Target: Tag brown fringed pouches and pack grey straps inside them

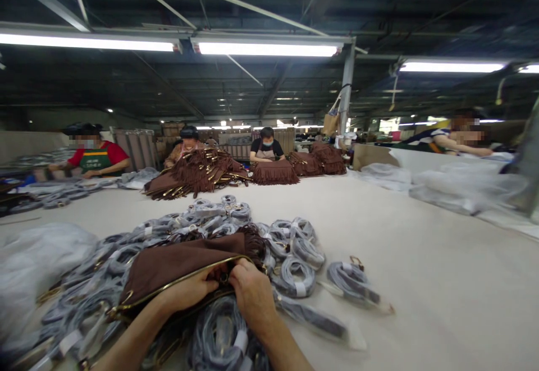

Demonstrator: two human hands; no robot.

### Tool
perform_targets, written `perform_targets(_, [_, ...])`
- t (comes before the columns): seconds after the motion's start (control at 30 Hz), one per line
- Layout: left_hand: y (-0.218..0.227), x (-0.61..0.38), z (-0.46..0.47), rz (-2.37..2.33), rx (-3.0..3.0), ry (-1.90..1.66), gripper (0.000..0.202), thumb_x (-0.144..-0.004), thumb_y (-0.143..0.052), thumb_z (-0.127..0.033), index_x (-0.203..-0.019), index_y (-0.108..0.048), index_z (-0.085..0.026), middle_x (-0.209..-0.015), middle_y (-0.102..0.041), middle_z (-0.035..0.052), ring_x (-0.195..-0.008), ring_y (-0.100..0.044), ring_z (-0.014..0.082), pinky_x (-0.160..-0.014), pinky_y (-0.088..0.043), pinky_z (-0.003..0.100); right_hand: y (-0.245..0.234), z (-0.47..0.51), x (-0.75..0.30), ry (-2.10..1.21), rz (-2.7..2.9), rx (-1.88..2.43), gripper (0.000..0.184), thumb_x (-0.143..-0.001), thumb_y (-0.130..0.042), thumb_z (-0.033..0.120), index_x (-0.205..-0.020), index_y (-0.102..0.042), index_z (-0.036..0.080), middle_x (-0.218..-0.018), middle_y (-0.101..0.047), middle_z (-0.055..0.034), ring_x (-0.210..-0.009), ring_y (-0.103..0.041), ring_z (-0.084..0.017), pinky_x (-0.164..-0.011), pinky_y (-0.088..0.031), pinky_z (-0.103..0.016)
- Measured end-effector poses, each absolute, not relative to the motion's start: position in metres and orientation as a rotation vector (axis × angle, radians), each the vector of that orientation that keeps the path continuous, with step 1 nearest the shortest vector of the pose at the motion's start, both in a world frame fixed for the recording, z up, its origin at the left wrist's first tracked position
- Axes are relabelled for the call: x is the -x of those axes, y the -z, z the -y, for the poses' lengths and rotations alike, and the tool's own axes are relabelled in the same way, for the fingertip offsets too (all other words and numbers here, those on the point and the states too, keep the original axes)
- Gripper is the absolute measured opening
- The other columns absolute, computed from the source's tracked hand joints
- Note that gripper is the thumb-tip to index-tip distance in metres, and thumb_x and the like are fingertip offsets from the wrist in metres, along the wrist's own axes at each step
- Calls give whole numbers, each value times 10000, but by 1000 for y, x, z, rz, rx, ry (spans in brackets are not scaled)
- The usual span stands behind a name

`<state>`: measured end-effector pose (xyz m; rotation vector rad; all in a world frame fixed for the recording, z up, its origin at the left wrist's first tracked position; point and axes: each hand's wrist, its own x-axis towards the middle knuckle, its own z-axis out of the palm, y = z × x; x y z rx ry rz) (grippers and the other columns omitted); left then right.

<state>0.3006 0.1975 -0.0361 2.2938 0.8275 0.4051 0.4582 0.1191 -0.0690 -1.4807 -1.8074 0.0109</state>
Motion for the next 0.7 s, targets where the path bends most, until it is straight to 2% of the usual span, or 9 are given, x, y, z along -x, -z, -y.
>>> perform_targets(0.1, [46, -302, -193, -867, -2349, -461, 519, -726, -492, -131, -1234, -575, -196, -1283, -624, 57, -1242, -497, 262, -1155, -294, 418, 71, -119, -457, -29, 1776, 1426, 186, -892, -475, 85, -779, -565, 203, -907, -622, -51, -866, -603, -199, -736, -442, -287])
perform_targets(0.17, [52, -305, -191, -892, -2442, -551, 497, -795, -469, -176, -1283, -554, -219, -1338, -592, 54, -1310, -440, 273, -1189, -225, 453, 73, -120, -458, -31, 1766, 1389, 188, -893, -469, 90, -777, -559, 208, -903, -614, -45, -869, -596, -198, -739, -439, -287])
perform_targets(0.3, [57, -306, -194, -941, -2493, -615, 405, -902, -371, -231, -1243, -590, -233, -1355, -587, 44, -1309, -455, 252, -1195, -219, 447, 76, -121, -460, -28, 1778, 1350, 188, -884, -448, 79, -784, -530, 215, -913, -601, -49, -894, -579, -205, -771, -440, -299])
perform_targets(0.4, [56, -303, -199, -1011, -2422, -564, 388, -901, -380, -226, -1212, -611, -231, -1328, -613, 29, -1309, -457, 239, -1201, -207, 418, 76, -121, -460, -17, 1774, 1322, 175, -868, -442, 75, -789, -510, 216, -908, -588, -57, -892, -570, -207, -769, -440, -304])
perform_targets(0.57, [56, -301, -202, -1050, -2395, -537, 401, -898, -372, -221, -1221, -607, -190, -1368, -581, 59, -1301, -468, 257, -1194, -207, 437, 76, -121, -458, 65, 1737, 1342, 165, -799, -450, 72, -741, -483, 223, -828, -562, -36, -791, -553, -189, -690, -418, -287])
perform_targets(0.7, [55, -301, -201, -1028, -2375, -523, 395, -900, -374, -227, -1211, -613, -174, -1389, -562, 81, -1310, -465, 252, -1194, -205, 438, 75, -121, -456, 107, 1730, 1391, 153, -795, -456, 83, -744, -494, 222, -836, -566, -36, -799, -556, -187, -684, -411, -278])
